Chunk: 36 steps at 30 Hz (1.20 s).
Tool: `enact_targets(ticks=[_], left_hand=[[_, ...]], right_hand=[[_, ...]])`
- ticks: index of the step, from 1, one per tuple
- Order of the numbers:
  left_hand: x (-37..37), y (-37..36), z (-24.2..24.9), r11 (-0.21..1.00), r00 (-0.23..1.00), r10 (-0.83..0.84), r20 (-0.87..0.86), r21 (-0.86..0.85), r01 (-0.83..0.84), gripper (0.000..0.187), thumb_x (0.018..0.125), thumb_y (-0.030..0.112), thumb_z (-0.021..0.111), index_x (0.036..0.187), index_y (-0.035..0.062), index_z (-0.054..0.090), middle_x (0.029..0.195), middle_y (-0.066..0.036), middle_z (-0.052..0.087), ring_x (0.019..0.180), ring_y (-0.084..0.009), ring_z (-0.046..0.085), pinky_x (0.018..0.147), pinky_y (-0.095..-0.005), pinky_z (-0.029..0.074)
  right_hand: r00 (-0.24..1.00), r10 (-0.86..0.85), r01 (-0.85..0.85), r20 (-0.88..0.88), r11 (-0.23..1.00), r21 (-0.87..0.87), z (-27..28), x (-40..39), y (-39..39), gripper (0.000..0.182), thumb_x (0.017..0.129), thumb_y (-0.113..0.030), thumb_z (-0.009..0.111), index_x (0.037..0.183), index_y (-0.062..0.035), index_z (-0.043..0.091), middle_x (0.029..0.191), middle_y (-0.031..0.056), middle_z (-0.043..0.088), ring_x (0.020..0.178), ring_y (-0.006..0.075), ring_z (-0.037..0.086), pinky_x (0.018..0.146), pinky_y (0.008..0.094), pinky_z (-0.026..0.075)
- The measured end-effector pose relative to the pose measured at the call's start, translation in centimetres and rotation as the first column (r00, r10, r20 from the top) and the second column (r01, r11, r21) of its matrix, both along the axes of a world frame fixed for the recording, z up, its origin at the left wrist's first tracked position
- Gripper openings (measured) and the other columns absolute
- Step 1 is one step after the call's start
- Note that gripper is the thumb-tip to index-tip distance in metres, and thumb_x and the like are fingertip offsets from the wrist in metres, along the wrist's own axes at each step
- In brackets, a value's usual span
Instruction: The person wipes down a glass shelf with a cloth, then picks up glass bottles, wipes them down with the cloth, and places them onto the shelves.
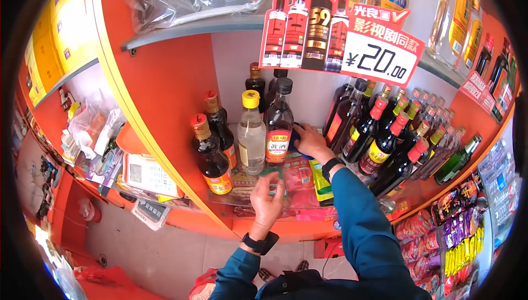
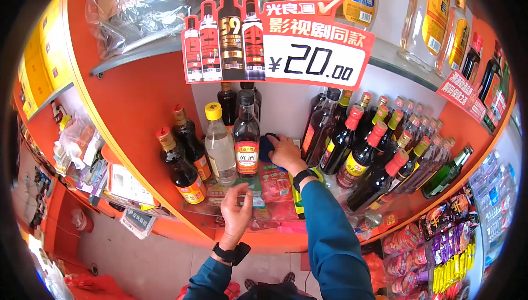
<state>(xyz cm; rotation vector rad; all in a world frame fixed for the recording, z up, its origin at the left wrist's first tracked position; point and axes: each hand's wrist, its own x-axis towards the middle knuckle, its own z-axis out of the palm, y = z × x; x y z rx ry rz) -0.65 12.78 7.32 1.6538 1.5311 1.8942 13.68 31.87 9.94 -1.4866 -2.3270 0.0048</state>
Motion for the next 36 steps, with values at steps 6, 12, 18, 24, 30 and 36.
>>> enact_targets(ticks=[6, 12, 18, 24, 30, 36], left_hand=[[0.1, 0.3, -0.1, 0.997, 0.999, 0.033, -0.021, 0.063, -0.032, 0.020, 0.081, 0.006, 0.067, 0.101, 0.0035, 0.063, 0.082, -0.011, 0.064, 0.071, -0.0256, 0.063, 0.064, -0.0348, 0.050], [0.4, 0.6, -0.7, 0.998, 0.998, 0.049, 0.048, 0.029, -0.051, 0.019, 0.081, 0.005, 0.066, 0.100, 0.0020, 0.063, 0.081, -0.011, 0.063, 0.071, -0.0255, 0.062, 0.065, -0.0346, 0.050], [0.3, 0.8, -1.1, 0.994, 0.991, 0.103, 0.084, 0.022, -0.106, 0.020, 0.083, 0.005, 0.066, 0.102, 0.0008, 0.063, 0.083, -0.010, 0.064, 0.073, -0.0214, 0.064, 0.068, -0.0327, 0.051], [0.7, 0.6, -0.5, 0.992, 0.980, 0.122, 0.156, -0.043, -0.117, 0.016, 0.087, 0.005, 0.063, 0.103, -0.0004, 0.063, 0.083, -0.007, 0.065, 0.077, -0.0125, 0.063, 0.069, -0.0268, 0.051], [0.2, 1.7, -2.1, 0.987, 0.986, 0.159, 0.043, -0.003, -0.159, 0.018, 0.089, 0.007, 0.061, 0.105, -0.0010, 0.061, 0.079, -0.005, 0.063, 0.065, -0.0096, 0.058, 0.058, -0.0248, 0.048], [0.3, 1.8, -2.1, 0.978, 0.976, 0.193, 0.100, -0.104, -0.183, 0.018, 0.085, 0.007, 0.065, 0.102, 0.0006, 0.063, 0.080, -0.010, 0.067, 0.074, -0.0183, 0.065, 0.069, -0.0313, 0.052]], right_hand=[[0.999, -0.009, 0.012, 0.046, 0.999, -0.052, 0.6, -0.2, -1.9, 0.059, 0.078, -0.022, 0.059, 0.135, -0.0214, 0.050, 0.132, 0.0114, 0.050, 0.118, 0.0328, 0.049, 0.093, 0.0449, 0.048], [0.997, 0.044, -0.041, 0.056, 0.998, -0.048, 0.8, 0.4, -5.9, 0.057, 0.078, -0.018, 0.061, 0.134, -0.0197, 0.051, 0.128, 0.0114, 0.052, 0.116, 0.0326, 0.050, 0.094, 0.0440, 0.048], [0.982, 0.187, -0.187, 0.020, 0.982, -0.017, 0.9, 2.2, -10.7, 0.056, 0.077, -0.015, 0.060, 0.133, -0.0161, 0.052, 0.130, 0.0139, 0.050, 0.118, 0.0333, 0.050, 0.098, 0.0410, 0.045], [0.917, 0.400, -0.400, -0.009, 0.917, 0.017, 1.0, 4.8, -16.7, 0.055, 0.072, -0.009, 0.063, 0.126, -0.0180, 0.058, 0.123, 0.0096, 0.054, 0.111, 0.0307, 0.052, 0.091, 0.0394, 0.048], [0.768, 0.629, -0.632, -0.119, 0.775, 0.017, 0.8, 8.5, -22.5, 0.050, 0.072, -0.008, 0.065, 0.122, -0.0177, 0.061, 0.114, 0.0063, 0.059, 0.101, 0.0282, 0.058, 0.077, 0.0388, 0.053], [0.714, 0.553, -0.560, -0.430, 0.819, 0.125, 2.4, 11.6, -21.9, 0.050, 0.074, -0.001, 0.057, 0.122, -0.0140, 0.060, 0.113, 0.0104, 0.060, 0.103, 0.0303, 0.059, 0.086, 0.0388, 0.050]])
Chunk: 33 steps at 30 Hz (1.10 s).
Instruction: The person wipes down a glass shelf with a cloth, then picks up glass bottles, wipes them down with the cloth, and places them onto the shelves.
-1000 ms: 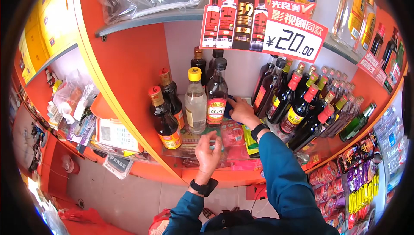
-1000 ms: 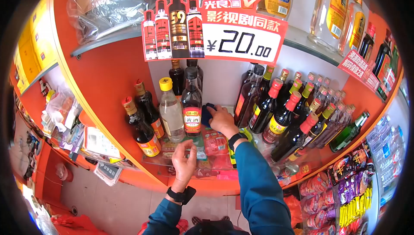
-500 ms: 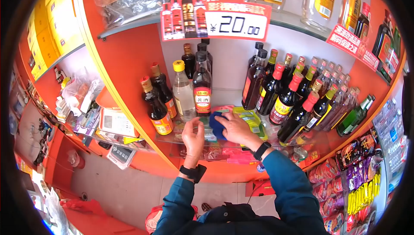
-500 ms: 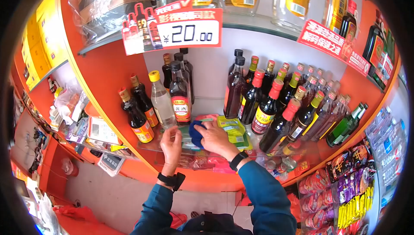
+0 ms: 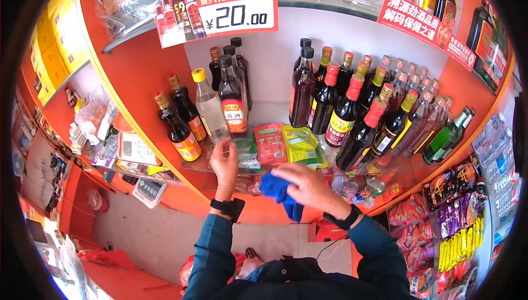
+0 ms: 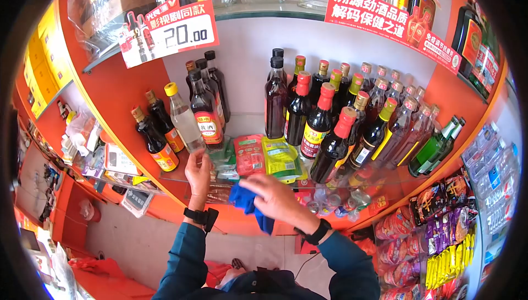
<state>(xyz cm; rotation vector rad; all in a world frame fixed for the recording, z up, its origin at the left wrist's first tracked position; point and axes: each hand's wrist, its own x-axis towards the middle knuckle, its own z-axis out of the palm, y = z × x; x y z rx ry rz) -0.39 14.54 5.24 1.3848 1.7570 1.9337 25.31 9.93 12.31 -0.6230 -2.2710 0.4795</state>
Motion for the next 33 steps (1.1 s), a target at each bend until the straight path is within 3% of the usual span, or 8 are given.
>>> enact_targets(ticks=[4, 8, 12, 14, 22, 25, 30, 33], left_hand=[[0.0, -0.1, 0.1, 1.000, 0.999, -0.025, 0.046, 0.014, 0.024, 0.018, 0.085, 0.006, 0.064, 0.103, 0.0008, 0.063, 0.080, -0.010, 0.067, 0.074, -0.0174, 0.065, 0.069, -0.0310, 0.052], [-0.2, -0.2, 0.0, 0.999, 0.997, -0.048, 0.058, 0.022, 0.047, 0.019, 0.086, 0.006, 0.064, 0.104, 0.0009, 0.063, 0.082, -0.010, 0.067, 0.076, -0.0183, 0.065, 0.070, -0.0315, 0.051], [-0.2, -0.7, -0.3, 0.996, 0.988, -0.083, 0.130, 0.044, 0.078, 0.018, 0.088, 0.008, 0.064, 0.104, 0.0006, 0.063, 0.088, -0.011, 0.066, 0.080, -0.0201, 0.064, 0.074, -0.0317, 0.051], [0.1, -0.6, 0.1, 0.994, 0.985, -0.071, 0.158, 0.095, 0.056, 0.017, 0.089, 0.009, 0.062, 0.104, -0.0004, 0.062, 0.089, -0.011, 0.065, 0.081, -0.0204, 0.064, 0.075, -0.0316, 0.051], [0.2, -1.5, 1.4, 0.987, 0.986, -0.105, 0.131, 0.136, 0.087, 0.019, 0.091, 0.008, 0.058, 0.107, -0.0006, 0.060, 0.099, -0.012, 0.063, 0.086, -0.0212, 0.063, 0.076, -0.0318, 0.051], [0.1, -1.5, 1.3, 0.976, 0.994, -0.090, 0.064, 0.205, 0.075, 0.019, 0.090, 0.006, 0.058, 0.107, -0.0002, 0.060, 0.098, -0.011, 0.061, 0.088, -0.0210, 0.061, 0.077, -0.0315, 0.050], [0.0, -1.5, 1.1, 0.979, 0.985, -0.128, 0.113, 0.173, 0.108, 0.018, 0.089, 0.003, 0.058, 0.107, -0.0002, 0.060, 0.096, -0.011, 0.061, 0.088, -0.0212, 0.061, 0.081, -0.0326, 0.050], [-0.3, -1.5, 0.9, 0.972, 0.992, -0.123, -0.001, 0.199, 0.121, 0.018, 0.094, 0.008, 0.054, 0.109, -0.0006, 0.059, 0.099, -0.005, 0.059, 0.084, -0.0116, 0.055, 0.073, -0.0253, 0.048]], right_hand=[[0.921, -0.381, 0.389, -0.080, 0.905, 0.173, 1.7, 0.9, 3.4, 0.047, 0.075, -0.002, 0.057, 0.122, -0.0095, 0.058, 0.113, 0.0127, 0.059, 0.104, 0.0317, 0.057, 0.089, 0.0402, 0.049], [0.748, -0.629, 0.586, 0.211, 0.775, 0.234, -2.6, 0.9, 7.0, 0.050, 0.077, -0.011, 0.061, 0.126, -0.0064, 0.053, 0.120, 0.0149, 0.054, 0.107, 0.0351, 0.053, 0.089, 0.0439, 0.047], [0.730, -0.631, 0.599, 0.262, 0.775, 0.199, -3.2, -0.8, 7.1, 0.052, 0.078, -0.015, 0.062, 0.128, -0.0067, 0.052, 0.124, 0.0159, 0.052, 0.108, 0.0351, 0.052, 0.091, 0.0436, 0.047], [0.792, -0.551, 0.518, 0.264, 0.834, 0.189, -3.0, -1.8, 7.3, 0.052, 0.077, -0.015, 0.063, 0.128, -0.0069, 0.052, 0.124, 0.0164, 0.052, 0.109, 0.0353, 0.052, 0.092, 0.0434, 0.046], [0.914, -0.340, 0.326, 0.222, 0.940, 0.098, -2.5, -11.9, 5.5, 0.050, 0.074, -0.007, 0.061, 0.124, -0.0064, 0.056, 0.122, 0.0144, 0.053, 0.110, 0.0345, 0.053, 0.093, 0.0433, 0.046], [0.934, -0.315, 0.283, 0.171, 0.941, 0.188, -3.1, -12.7, 5.5, 0.050, 0.075, -0.010, 0.064, 0.125, -0.0073, 0.056, 0.123, 0.0145, 0.054, 0.103, 0.0343, 0.057, 0.087, 0.0436, 0.049], [0.887, -0.375, 0.316, 0.270, 0.919, 0.236, -1.8, -9.3, 4.4, 0.051, 0.076, -0.014, 0.064, 0.126, -0.0100, 0.055, 0.124, 0.0098, 0.054, 0.108, 0.0304, 0.055, 0.089, 0.0436, 0.047], [0.800, -0.525, 0.441, 0.290, 0.842, 0.309, -2.0, -5.5, 4.6, 0.052, 0.074, -0.014, 0.066, 0.125, -0.0122, 0.057, 0.123, 0.0078, 0.055, 0.108, 0.0286, 0.054, 0.089, 0.0418, 0.045]])
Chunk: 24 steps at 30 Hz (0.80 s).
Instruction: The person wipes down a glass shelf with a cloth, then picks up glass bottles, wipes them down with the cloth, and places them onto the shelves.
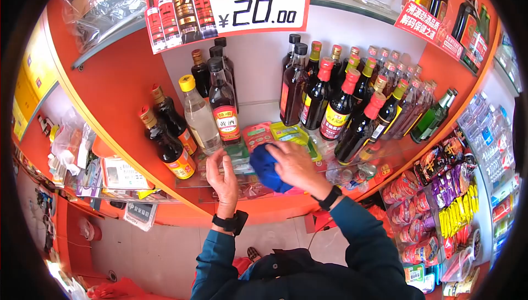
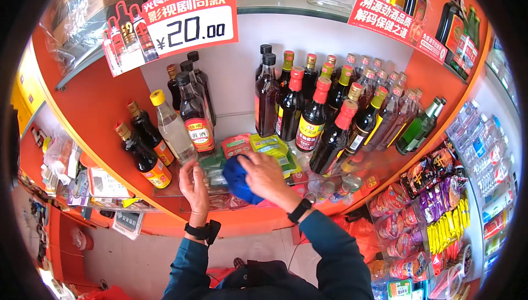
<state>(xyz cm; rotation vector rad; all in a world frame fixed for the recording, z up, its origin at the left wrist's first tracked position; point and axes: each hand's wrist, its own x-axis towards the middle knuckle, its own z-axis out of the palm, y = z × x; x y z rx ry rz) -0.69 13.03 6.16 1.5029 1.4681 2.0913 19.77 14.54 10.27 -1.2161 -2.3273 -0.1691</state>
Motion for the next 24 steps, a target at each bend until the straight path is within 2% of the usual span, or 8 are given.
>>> enact_targets(ticks=[3, 6, 8, 10, 15, 17, 19, 24], left_hand=[[0.1, -0.1, 0.1, 1.000, 0.999, 0.002, -0.047, -0.021, -0.003, 0.018, 0.094, 0.008, 0.054, 0.109, -0.0007, 0.059, 0.099, -0.005, 0.059, 0.084, -0.0115, 0.055, 0.073, -0.0258, 0.048], [0.2, -0.1, 0.2, 0.999, 1.000, -0.019, -0.020, -0.032, 0.018, 0.018, 0.094, 0.008, 0.055, 0.110, -0.0004, 0.059, 0.099, -0.005, 0.059, 0.086, -0.0121, 0.056, 0.074, -0.0262, 0.048], [0.4, -0.1, 0.3, 1.000, 1.000, 0.002, -0.018, -0.027, -0.003, 0.017, 0.090, 0.005, 0.058, 0.106, -0.0003, 0.060, 0.095, -0.011, 0.061, 0.086, -0.0222, 0.061, 0.078, -0.0332, 0.050], [0.4, -0.2, 0.6, 1.000, 0.999, 0.007, -0.036, -0.029, -0.008, 0.017, 0.090, 0.006, 0.058, 0.106, -0.0003, 0.060, 0.095, -0.011, 0.061, 0.085, -0.0224, 0.062, 0.078, -0.0331, 0.050], [0.4, -0.1, 0.7, 0.999, 0.998, 0.005, -0.067, -0.051, -0.008, 0.018, 0.090, 0.009, 0.061, 0.105, 0.0004, 0.060, 0.097, -0.012, 0.063, 0.086, -0.0238, 0.062, 0.077, -0.0342, 0.050], [0.4, 0.0, 0.6, 0.998, 0.998, 0.013, -0.064, -0.053, -0.016, 0.019, 0.090, 0.010, 0.061, 0.106, 0.0006, 0.060, 0.098, -0.012, 0.063, 0.086, -0.0238, 0.062, 0.077, -0.0342, 0.050], [0.6, 0.0, 0.7, 0.998, 0.998, 0.022, -0.058, -0.059, -0.026, 0.019, 0.089, 0.010, 0.061, 0.106, 0.0008, 0.060, 0.098, -0.011, 0.063, 0.086, -0.0237, 0.062, 0.077, -0.0343, 0.050], [0.4, 0.3, 1.1, 0.996, 0.998, 0.033, -0.051, -0.082, -0.037, 0.023, 0.089, 0.012, 0.063, 0.109, 0.0023, 0.060, 0.098, -0.011, 0.063, 0.087, -0.0230, 0.062, 0.077, -0.0339, 0.050]], right_hand=[[0.979, -0.177, 0.165, 0.103, 0.979, 0.120, 0.6, 3.8, 0.7, 0.047, 0.073, -0.015, 0.064, 0.119, -0.0106, 0.060, 0.117, 0.0073, 0.058, 0.104, 0.0272, 0.053, 0.086, 0.0419, 0.044], [0.956, -0.256, 0.229, 0.144, 0.957, 0.179, 0.6, 6.3, 2.0, 0.044, 0.073, -0.016, 0.063, 0.116, -0.0077, 0.064, 0.114, 0.0112, 0.060, 0.102, 0.0280, 0.054, 0.084, 0.0408, 0.044], [0.951, -0.281, 0.258, 0.128, 0.950, 0.175, -0.3, 6.5, 2.4, 0.044, 0.073, -0.016, 0.063, 0.117, -0.0075, 0.063, 0.114, 0.0116, 0.060, 0.101, 0.0281, 0.054, 0.083, 0.0409, 0.045], [0.948, -0.304, 0.284, 0.090, 0.941, 0.186, -0.5, 6.1, 2.5, 0.045, 0.073, -0.015, 0.064, 0.117, -0.0070, 0.063, 0.114, 0.0118, 0.060, 0.099, 0.0289, 0.054, 0.081, 0.0409, 0.046], [0.971, -0.237, 0.233, 0.026, 0.966, 0.110, 0.0, 5.5, 1.0, 0.049, 0.070, -0.014, 0.067, 0.118, -0.0073, 0.062, 0.110, 0.0109, 0.059, 0.096, 0.0300, 0.054, 0.081, 0.0411, 0.047], [0.992, -0.126, 0.126, -0.012, 0.991, 0.039, 0.2, 4.8, -0.3, 0.049, 0.069, -0.008, 0.064, 0.118, -0.0080, 0.062, 0.111, 0.0109, 0.058, 0.095, 0.0312, 0.054, 0.083, 0.0409, 0.047], [0.997, -0.045, 0.046, -0.060, 0.999, 0.027, 0.4, 3.5, -2.1, 0.049, 0.068, -0.008, 0.065, 0.117, -0.0085, 0.062, 0.111, 0.0081, 0.059, 0.095, 0.0308, 0.055, 0.080, 0.0414, 0.048], [0.983, 0.167, -0.170, -0.078, 0.985, -0.030, 0.2, 0.5, -5.1, 0.052, 0.069, -0.012, 0.067, 0.120, -0.0126, 0.061, 0.114, 0.0079, 0.058, 0.096, 0.0290, 0.055, 0.081, 0.0412, 0.049]])
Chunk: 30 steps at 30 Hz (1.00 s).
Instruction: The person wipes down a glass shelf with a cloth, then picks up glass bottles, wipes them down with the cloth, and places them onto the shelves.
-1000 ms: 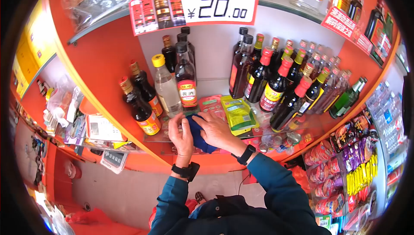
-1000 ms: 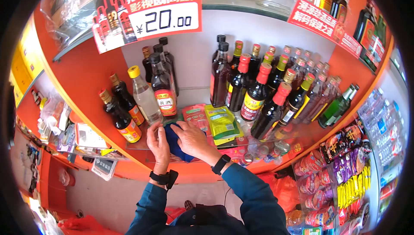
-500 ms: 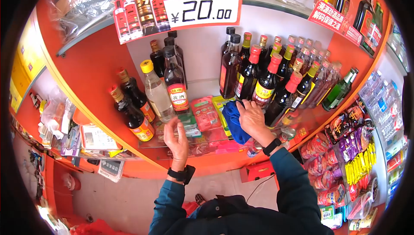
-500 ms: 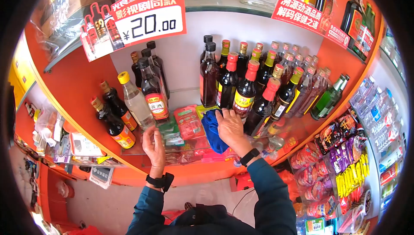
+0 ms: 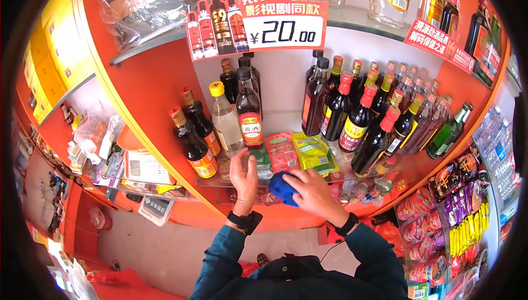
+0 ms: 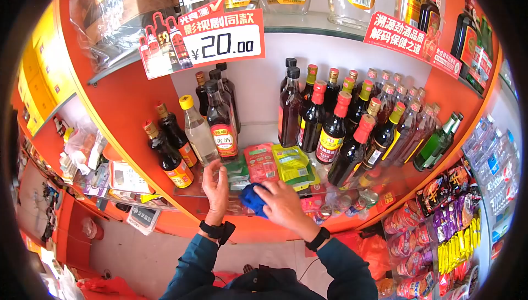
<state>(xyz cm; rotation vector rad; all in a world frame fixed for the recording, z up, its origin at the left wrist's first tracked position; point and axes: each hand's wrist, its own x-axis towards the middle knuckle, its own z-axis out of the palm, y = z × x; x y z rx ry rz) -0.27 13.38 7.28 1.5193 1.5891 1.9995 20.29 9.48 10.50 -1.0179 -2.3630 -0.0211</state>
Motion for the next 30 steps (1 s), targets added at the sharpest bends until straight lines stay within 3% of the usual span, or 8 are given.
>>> enact_targets(ticks=[4, 8, 11, 16, 22, 25, 28, 30], left_hand=[[-0.3, -0.2, 0.2, 1.000, 0.999, -0.005, 0.035, -0.004, 0.005, 0.025, 0.088, 0.012, 0.063, 0.111, 0.0023, 0.060, 0.098, -0.011, 0.062, 0.088, -0.0225, 0.061, 0.078, -0.0340, 0.049], [-1.2, 0.3, -0.4, 0.999, 0.996, -0.041, 0.074, -0.031, 0.044, 0.026, 0.088, 0.011, 0.063, 0.111, 0.0012, 0.059, 0.097, -0.011, 0.062, 0.090, -0.0235, 0.060, 0.080, -0.0348, 0.049], [-1.7, 0.4, -0.2, 0.998, 0.994, -0.060, 0.088, -0.029, 0.063, 0.025, 0.088, 0.011, 0.063, 0.111, 0.0007, 0.060, 0.096, -0.011, 0.063, 0.091, -0.0239, 0.060, 0.081, -0.0350, 0.048], [-1.8, 0.1, 0.8, 0.998, 0.998, -0.062, 0.030, -0.020, 0.062, 0.023, 0.089, 0.011, 0.063, 0.109, 0.0006, 0.060, 0.095, -0.011, 0.063, 0.089, -0.0229, 0.061, 0.081, -0.0339, 0.048], [-1.6, -0.4, 2.6, 0.979, 0.980, -0.185, 0.071, -0.071, 0.190, 0.023, 0.091, 0.014, 0.062, 0.110, 0.0007, 0.061, 0.094, -0.009, 0.064, 0.088, -0.0169, 0.060, 0.080, -0.0297, 0.048], [-0.5, -2.1, 3.3, 0.924, 0.922, -0.343, 0.176, -0.113, 0.366, 0.021, 0.096, 0.016, 0.057, 0.111, 0.0014, 0.061, 0.093, -0.005, 0.064, 0.087, -0.0111, 0.059, 0.079, -0.0245, 0.046], [0.7, -3.8, 3.2, 0.837, 0.827, -0.478, 0.294, -0.133, 0.531, 0.023, 0.096, 0.019, 0.059, 0.109, 0.0004, 0.062, 0.090, -0.002, 0.063, 0.086, -0.0081, 0.055, 0.078, -0.0238, 0.045], [0.9, -5.3, 3.3, 0.786, 0.798, -0.510, 0.322, -0.202, 0.584, 0.024, 0.096, 0.020, 0.058, 0.110, 0.0004, 0.061, 0.092, -0.002, 0.063, 0.087, -0.0078, 0.055, 0.077, -0.0231, 0.045]], right_hand=[[0.975, 0.182, -0.202, -0.130, 0.967, -0.158, -0.5, -1.2, -0.4, 0.048, 0.074, -0.011, 0.063, 0.122, -0.0124, 0.060, 0.114, 0.0089, 0.060, 0.103, 0.0296, 0.057, 0.086, 0.0405, 0.049], [0.894, 0.196, -0.337, -0.404, 0.887, -0.316, -1.7, -1.5, 0.3, 0.043, 0.080, -0.011, 0.061, 0.123, -0.0087, 0.058, 0.106, 0.0148, 0.064, 0.099, 0.0344, 0.061, 0.084, 0.0409, 0.050], [0.858, 0.197, -0.390, -0.475, 0.851, -0.352, -0.6, -1.6, 0.3, 0.042, 0.082, -0.009, 0.060, 0.123, -0.0079, 0.057, 0.107, 0.0154, 0.064, 0.100, 0.0351, 0.061, 0.084, 0.0405, 0.050], [0.908, 0.269, -0.351, -0.322, 0.908, -0.228, 1.4, -1.5, 0.2, 0.040, 0.085, -0.014, 0.062, 0.124, -0.0066, 0.056, 0.108, 0.0157, 0.063, 0.099, 0.0339, 0.061, 0.085, 0.0404, 0.050], [0.982, 0.168, -0.179, -0.086, 0.972, -0.153, 2.8, -0.5, -1.5, 0.036, 0.090, -0.021, 0.058, 0.124, -0.0065, 0.057, 0.102, 0.0161, 0.065, 0.091, 0.0323, 0.064, 0.073, 0.0391, 0.053], [0.816, 0.008, -0.338, -0.578, 0.818, -0.465, 2.0, 0.5, -1.2, 0.032, 0.095, -0.023, 0.056, 0.121, -0.0046, 0.059, 0.086, 0.0196, 0.066, 0.075, 0.0352, 0.066, 0.067, 0.0385, 0.052], [0.842, 0.023, -0.275, -0.538, 0.878, -0.393, 1.9, 1.5, -1.2, 0.033, 0.097, -0.025, 0.055, 0.121, -0.0035, 0.058, 0.086, 0.0160, 0.068, 0.074, 0.0259, 0.067, 0.067, 0.0345, 0.051], [0.756, 0.014, -0.449, -0.654, 0.738, -0.504, 1.1, 2.4, -1.1, 0.036, 0.099, -0.028, 0.052, 0.122, -0.0011, 0.058, 0.089, 0.0076, 0.068, 0.077, 0.0134, 0.063, 0.069, 0.0288, 0.050]])
